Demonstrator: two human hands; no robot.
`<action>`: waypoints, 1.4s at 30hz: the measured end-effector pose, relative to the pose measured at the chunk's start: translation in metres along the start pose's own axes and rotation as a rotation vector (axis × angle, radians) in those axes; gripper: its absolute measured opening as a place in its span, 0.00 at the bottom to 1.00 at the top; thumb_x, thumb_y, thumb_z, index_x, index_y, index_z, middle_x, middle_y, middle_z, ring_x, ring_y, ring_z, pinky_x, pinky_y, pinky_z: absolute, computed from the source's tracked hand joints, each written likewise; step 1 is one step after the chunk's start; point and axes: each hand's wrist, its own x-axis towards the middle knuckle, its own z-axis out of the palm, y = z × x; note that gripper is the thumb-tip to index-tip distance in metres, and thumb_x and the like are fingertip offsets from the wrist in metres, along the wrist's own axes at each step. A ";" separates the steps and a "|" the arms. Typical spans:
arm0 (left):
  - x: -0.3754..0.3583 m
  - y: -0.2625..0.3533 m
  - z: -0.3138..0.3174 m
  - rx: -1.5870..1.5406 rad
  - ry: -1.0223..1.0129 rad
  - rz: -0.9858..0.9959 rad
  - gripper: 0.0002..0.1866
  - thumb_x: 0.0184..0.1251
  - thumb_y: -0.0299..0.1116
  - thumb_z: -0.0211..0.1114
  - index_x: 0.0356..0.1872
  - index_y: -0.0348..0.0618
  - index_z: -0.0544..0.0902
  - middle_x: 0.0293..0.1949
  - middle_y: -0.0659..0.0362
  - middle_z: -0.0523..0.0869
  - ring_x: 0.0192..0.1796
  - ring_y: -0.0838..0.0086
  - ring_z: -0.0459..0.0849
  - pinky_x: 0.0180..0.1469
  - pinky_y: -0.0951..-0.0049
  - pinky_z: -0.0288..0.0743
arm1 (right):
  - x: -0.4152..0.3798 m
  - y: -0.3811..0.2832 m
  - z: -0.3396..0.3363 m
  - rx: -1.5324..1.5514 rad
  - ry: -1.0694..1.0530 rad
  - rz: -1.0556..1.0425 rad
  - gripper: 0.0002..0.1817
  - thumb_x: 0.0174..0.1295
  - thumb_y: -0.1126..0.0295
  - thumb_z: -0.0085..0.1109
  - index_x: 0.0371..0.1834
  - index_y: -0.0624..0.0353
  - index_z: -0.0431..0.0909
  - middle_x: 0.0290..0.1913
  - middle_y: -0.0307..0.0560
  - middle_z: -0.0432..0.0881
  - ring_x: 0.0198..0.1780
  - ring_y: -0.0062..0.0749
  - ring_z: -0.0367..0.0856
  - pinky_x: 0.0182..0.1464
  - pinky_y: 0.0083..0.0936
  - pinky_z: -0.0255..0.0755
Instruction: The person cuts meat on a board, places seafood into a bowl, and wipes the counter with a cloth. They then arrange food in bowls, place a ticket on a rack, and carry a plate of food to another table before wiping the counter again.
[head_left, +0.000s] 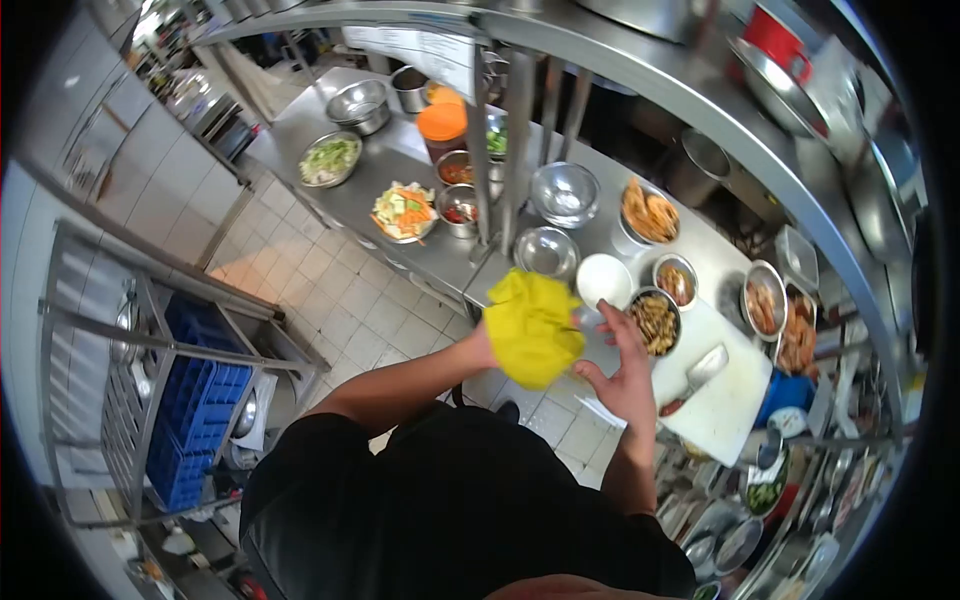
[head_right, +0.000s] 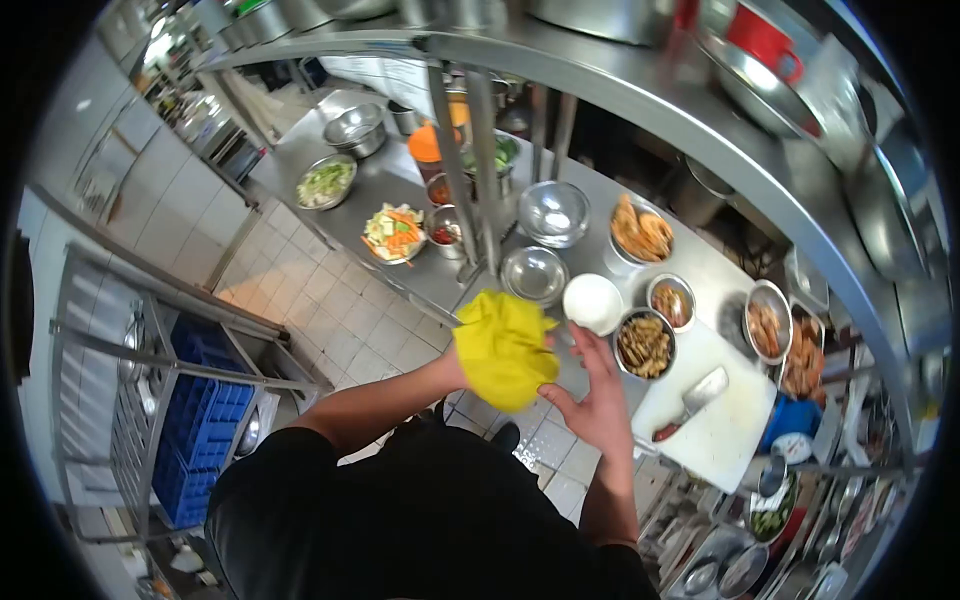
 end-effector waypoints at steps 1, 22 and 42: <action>-0.022 0.014 -0.022 0.339 0.035 0.099 0.31 0.68 0.56 0.43 0.64 0.46 0.65 0.61 0.51 0.72 0.63 0.57 0.70 0.64 0.53 0.63 | 0.005 0.002 0.015 0.025 0.018 -0.014 0.37 0.46 0.70 0.71 0.63 0.57 0.67 0.56 0.53 0.74 0.47 0.38 0.76 0.48 0.29 0.71; -0.347 0.672 -0.250 0.519 0.956 1.174 0.28 0.70 0.59 0.42 0.56 0.46 0.70 0.45 0.56 0.77 0.45 0.62 0.78 0.47 0.61 0.75 | 0.241 -0.086 0.342 0.167 -0.462 0.362 0.25 0.59 0.73 0.61 0.61 0.58 0.68 0.52 0.46 0.78 0.43 0.26 0.79 0.47 0.24 0.74; -0.158 1.009 -0.463 1.808 1.878 0.273 0.34 0.65 0.41 0.48 0.67 0.26 0.56 0.70 0.38 0.50 0.74 0.47 0.43 0.73 0.55 0.36 | 0.507 -0.109 0.619 0.042 -0.286 0.722 0.19 0.66 0.68 0.54 0.58 0.62 0.71 0.47 0.46 0.81 0.42 0.26 0.80 0.46 0.21 0.73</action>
